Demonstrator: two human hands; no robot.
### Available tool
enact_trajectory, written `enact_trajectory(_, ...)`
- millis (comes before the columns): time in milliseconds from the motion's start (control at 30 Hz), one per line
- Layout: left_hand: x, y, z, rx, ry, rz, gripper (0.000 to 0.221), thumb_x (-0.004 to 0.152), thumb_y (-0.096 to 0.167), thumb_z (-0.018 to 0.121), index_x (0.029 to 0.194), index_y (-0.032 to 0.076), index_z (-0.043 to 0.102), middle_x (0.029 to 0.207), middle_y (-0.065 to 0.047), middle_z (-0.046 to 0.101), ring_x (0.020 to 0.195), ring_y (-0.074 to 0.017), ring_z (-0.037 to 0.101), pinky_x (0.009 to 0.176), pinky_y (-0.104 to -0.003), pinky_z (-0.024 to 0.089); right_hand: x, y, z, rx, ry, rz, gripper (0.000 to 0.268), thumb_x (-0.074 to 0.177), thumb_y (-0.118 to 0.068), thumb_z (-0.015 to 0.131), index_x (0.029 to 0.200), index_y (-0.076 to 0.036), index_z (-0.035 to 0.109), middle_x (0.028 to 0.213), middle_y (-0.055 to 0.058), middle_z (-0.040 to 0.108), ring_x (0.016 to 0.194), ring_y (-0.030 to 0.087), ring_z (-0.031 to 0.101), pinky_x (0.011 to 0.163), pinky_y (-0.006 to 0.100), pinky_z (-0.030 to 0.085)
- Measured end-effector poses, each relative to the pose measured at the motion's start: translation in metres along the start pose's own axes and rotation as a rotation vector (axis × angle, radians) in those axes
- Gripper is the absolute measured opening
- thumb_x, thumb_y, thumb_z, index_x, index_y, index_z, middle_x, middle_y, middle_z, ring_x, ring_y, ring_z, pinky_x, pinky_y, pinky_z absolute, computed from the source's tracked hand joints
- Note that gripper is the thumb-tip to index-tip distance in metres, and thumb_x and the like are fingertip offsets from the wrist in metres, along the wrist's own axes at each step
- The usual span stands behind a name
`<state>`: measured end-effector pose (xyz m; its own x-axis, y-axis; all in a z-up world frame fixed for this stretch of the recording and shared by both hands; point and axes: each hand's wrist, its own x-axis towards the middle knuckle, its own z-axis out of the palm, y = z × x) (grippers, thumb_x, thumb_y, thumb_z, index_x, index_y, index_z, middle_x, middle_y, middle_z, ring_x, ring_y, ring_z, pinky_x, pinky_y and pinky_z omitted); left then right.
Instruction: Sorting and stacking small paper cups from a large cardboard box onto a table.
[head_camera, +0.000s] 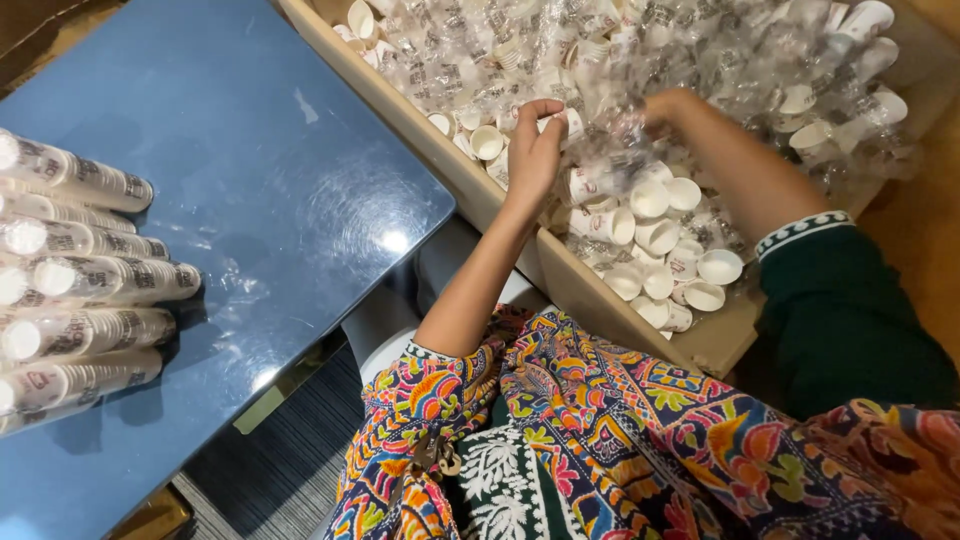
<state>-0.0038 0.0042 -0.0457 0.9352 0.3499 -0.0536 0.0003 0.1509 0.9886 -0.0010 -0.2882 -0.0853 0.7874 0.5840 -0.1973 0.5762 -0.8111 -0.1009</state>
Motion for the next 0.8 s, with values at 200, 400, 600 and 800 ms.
enact_trajectory(200,0.004,-0.008,0.002,0.037,0.028,0.021,0.030,0.093,0.025,0.057,0.118,0.008,0.062,0.087,-0.006,0.069,0.080,-0.0166,0.063,0.072,-0.031,0.051,0.001,-0.001,-0.001,0.007,0.039,-0.021,0.038,0.080,-0.018,0.081,0.110,0.003,0.070,0.112,0.023,0.070,0.101,0.035,0.063,0.088,0.044,0.054)
enact_trajectory(400,0.008,-0.012,0.003,0.101,0.064,0.047,0.032,0.093,0.027,0.058,0.118,0.008,0.064,0.098,-0.010,0.073,0.090,-0.0204,0.067,0.082,-0.033,0.052,0.112,-0.013,-0.056,0.008,0.070,-0.060,0.041,0.078,-0.017,0.082,0.111,0.002,0.069,0.113,0.023,0.069,0.103,0.035,0.062,0.088,0.044,0.053)
enact_trajectory(600,0.013,-0.018,0.004,-0.016,0.037,0.009,0.029,0.094,0.022,0.058,0.117,0.006,0.063,0.094,-0.010,0.071,0.083,-0.0179,0.063,0.075,-0.032,0.051,0.169,-0.002,-0.055,0.025,0.085,-0.053,0.044,0.075,-0.016,0.084,0.112,0.002,0.068,0.114,0.023,0.068,0.105,0.036,0.061,0.088,0.044,0.053)
enact_trajectory(800,0.011,-0.019,0.001,-0.052,0.025,0.057,0.026,0.094,0.020,0.058,0.114,0.004,0.064,0.085,-0.004,0.067,0.075,-0.0114,0.060,0.067,-0.028,0.049,0.164,0.000,-0.053,0.030,0.105,-0.043,0.047,0.073,-0.015,0.086,0.113,0.002,0.068,0.115,0.023,0.067,0.106,0.036,0.060,0.088,0.044,0.052)
